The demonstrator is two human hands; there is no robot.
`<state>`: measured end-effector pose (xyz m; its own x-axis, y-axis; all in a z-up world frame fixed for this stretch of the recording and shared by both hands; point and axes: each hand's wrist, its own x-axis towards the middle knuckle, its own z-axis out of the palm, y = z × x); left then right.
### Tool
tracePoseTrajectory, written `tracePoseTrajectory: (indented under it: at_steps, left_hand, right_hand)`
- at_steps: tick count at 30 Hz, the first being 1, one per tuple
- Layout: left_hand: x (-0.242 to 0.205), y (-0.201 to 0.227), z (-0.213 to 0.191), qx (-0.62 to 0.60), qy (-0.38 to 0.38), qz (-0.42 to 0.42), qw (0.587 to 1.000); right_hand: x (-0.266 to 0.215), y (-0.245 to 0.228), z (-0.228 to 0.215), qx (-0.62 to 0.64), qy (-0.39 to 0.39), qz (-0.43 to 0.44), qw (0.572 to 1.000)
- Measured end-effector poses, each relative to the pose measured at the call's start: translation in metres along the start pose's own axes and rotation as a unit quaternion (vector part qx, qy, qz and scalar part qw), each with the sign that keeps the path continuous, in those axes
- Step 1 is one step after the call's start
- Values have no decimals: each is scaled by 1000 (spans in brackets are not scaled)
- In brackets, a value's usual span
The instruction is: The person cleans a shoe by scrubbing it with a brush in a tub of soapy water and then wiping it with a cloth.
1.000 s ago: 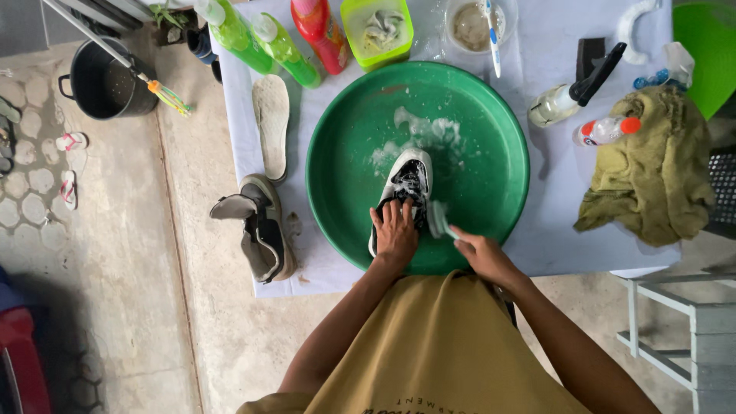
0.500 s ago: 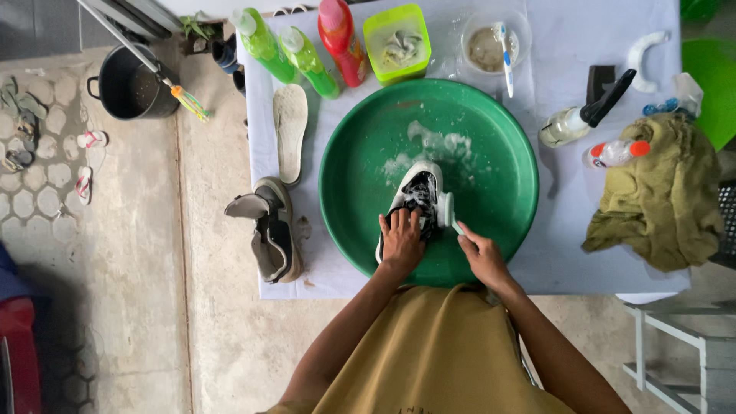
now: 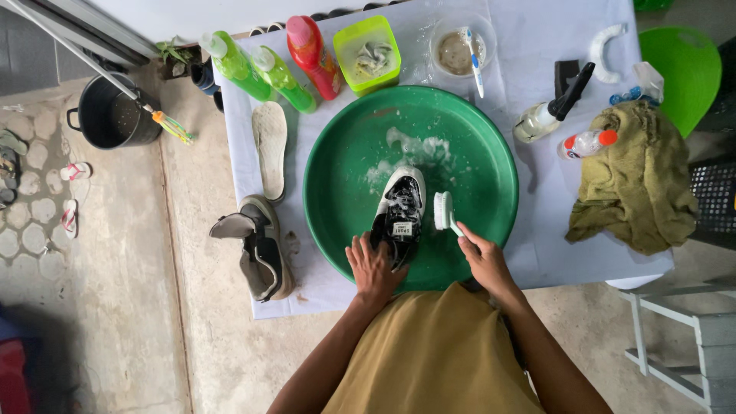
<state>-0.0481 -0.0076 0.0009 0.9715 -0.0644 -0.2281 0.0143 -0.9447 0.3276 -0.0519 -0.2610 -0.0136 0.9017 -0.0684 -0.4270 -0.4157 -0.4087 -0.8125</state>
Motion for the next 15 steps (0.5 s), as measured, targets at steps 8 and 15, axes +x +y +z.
tracePoseTrajectory:
  at_steps: [8, 15]
  left_hand:
    - [13, -20, 1, -268, -10, 31, 963]
    - [36, -13, -39, -327, -13, 81, 941]
  right_hand:
    - [26, -22, -12, -52, 57, -114, 990]
    - [39, -87, -13, -175, 0, -80, 981]
